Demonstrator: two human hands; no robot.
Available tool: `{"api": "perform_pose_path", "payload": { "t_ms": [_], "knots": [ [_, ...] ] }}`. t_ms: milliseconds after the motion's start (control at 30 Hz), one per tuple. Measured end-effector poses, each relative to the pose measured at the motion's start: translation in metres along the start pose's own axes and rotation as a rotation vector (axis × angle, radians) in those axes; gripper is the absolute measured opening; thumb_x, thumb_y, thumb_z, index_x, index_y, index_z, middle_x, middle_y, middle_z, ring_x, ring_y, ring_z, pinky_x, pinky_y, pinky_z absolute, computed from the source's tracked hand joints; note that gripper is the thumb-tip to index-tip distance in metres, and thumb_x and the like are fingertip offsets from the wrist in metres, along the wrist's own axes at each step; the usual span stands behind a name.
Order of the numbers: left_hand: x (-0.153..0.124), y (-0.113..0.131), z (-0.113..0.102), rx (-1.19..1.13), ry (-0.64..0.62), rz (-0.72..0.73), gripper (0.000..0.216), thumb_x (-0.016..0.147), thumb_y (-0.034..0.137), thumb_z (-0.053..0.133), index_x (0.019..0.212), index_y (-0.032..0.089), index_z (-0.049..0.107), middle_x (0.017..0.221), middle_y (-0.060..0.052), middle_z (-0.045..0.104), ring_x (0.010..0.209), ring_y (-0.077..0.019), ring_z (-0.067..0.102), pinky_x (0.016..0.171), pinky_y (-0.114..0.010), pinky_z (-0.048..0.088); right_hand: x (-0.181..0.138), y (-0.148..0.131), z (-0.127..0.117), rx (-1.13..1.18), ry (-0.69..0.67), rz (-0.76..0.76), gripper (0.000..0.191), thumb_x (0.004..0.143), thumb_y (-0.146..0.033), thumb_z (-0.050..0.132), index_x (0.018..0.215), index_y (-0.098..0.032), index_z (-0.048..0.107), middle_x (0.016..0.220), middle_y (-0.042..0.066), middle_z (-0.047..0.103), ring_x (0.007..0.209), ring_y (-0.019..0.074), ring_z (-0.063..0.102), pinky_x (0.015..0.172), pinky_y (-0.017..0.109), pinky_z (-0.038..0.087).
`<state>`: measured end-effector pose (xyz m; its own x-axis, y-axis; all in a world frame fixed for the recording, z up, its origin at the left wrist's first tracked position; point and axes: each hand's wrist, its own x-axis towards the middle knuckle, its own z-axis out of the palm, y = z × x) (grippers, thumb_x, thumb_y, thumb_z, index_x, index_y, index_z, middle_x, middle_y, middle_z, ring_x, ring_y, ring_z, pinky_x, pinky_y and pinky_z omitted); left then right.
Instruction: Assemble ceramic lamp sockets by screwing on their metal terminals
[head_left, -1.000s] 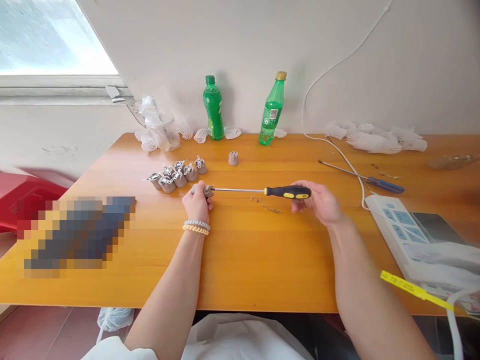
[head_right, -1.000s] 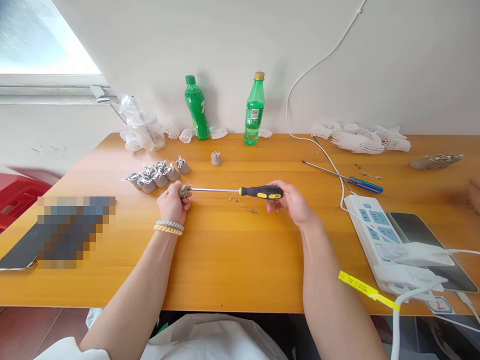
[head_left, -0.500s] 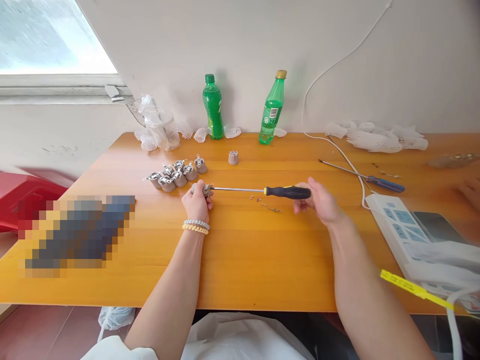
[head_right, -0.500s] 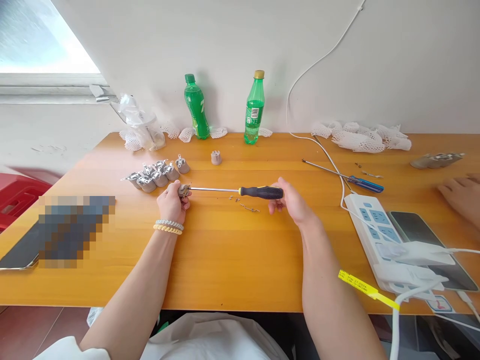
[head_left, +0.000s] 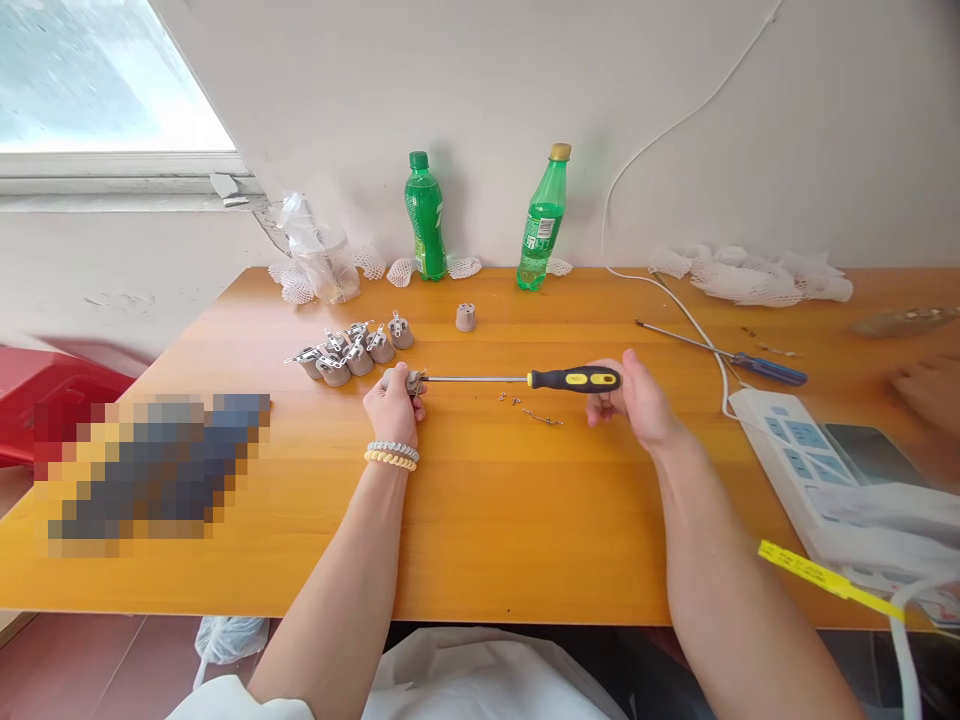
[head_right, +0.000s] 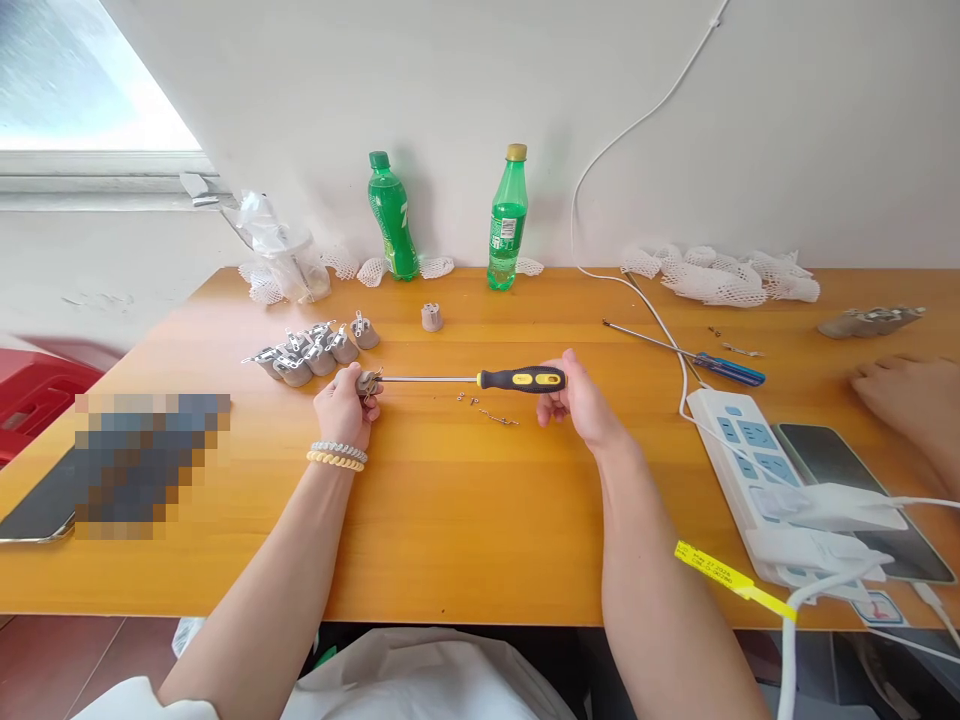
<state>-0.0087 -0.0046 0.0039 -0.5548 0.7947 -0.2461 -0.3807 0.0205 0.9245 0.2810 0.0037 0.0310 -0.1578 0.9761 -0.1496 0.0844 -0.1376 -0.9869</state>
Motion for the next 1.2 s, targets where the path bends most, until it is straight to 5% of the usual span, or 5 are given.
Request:
{"api": "perform_pose_path", "payload": {
  "t_ms": [233, 467, 700, 1000, 1200],
  "knots": [
    [0.0, 0.0, 0.0, 0.015, 0.005, 0.0, 0.026, 0.067, 0.038, 0.062, 0.062, 0.016, 0.049, 0.049, -0.001, 0.054, 0.036, -0.0065, 0.037, 0.031, -0.018, 0.025, 0.002, -0.001, 0.01, 0.104, 0.075, -0.164, 0.023, 0.083, -0.047, 0.056, 0.09, -0.026, 0.048, 0.044, -0.009, 0.046, 0.04, 0.0128, 0.049, 0.049, 0.028, 0.045],
    [0.001, 0.0, 0.001, 0.001, 0.021, -0.008, 0.026, 0.067, 0.038, 0.063, 0.062, 0.016, 0.049, 0.05, -0.001, 0.055, 0.036, -0.0071, 0.037, 0.03, -0.019, 0.024, 0.002, 0.004, 0.0, -0.296, 0.163, 0.0, 0.06, 0.083, -0.069, 0.036, 0.055, -0.019, 0.052, 0.036, 0.001, 0.045, 0.041, 0.0152, 0.053, 0.046, 0.028, 0.039],
    [0.001, -0.002, -0.001, 0.032, 0.001, 0.006, 0.027, 0.067, 0.039, 0.063, 0.062, 0.016, 0.049, 0.05, -0.001, 0.055, 0.037, -0.0069, 0.037, 0.031, -0.018, 0.025, 0.005, 0.003, 0.006, 0.139, 0.067, -0.118, 0.026, 0.078, -0.045, 0.055, 0.092, -0.026, 0.044, 0.065, -0.005, 0.063, 0.055, 0.0152, 0.06, 0.055, 0.028, 0.043],
    [0.002, -0.002, -0.001, 0.009, 0.018, 0.002, 0.027, 0.067, 0.04, 0.063, 0.063, 0.016, 0.05, 0.051, -0.001, 0.055, 0.037, -0.0074, 0.038, 0.031, -0.019, 0.025, 0.001, 0.002, 0.003, -0.354, 0.145, 0.031, 0.05, 0.086, -0.064, 0.037, 0.064, -0.02, 0.048, 0.036, -0.002, 0.043, 0.041, 0.0157, 0.054, 0.05, 0.029, 0.038],
    [0.001, -0.002, -0.001, 0.009, 0.008, 0.008, 0.026, 0.067, 0.039, 0.062, 0.063, 0.017, 0.049, 0.051, 0.0, 0.054, 0.037, -0.007, 0.038, 0.031, -0.019, 0.025, -0.001, -0.001, 0.005, 0.078, -0.033, -0.084, 0.033, 0.08, -0.049, 0.055, 0.1, -0.023, 0.05, 0.06, -0.001, 0.064, 0.054, 0.0171, 0.061, 0.049, 0.027, 0.041]
  ]
}}
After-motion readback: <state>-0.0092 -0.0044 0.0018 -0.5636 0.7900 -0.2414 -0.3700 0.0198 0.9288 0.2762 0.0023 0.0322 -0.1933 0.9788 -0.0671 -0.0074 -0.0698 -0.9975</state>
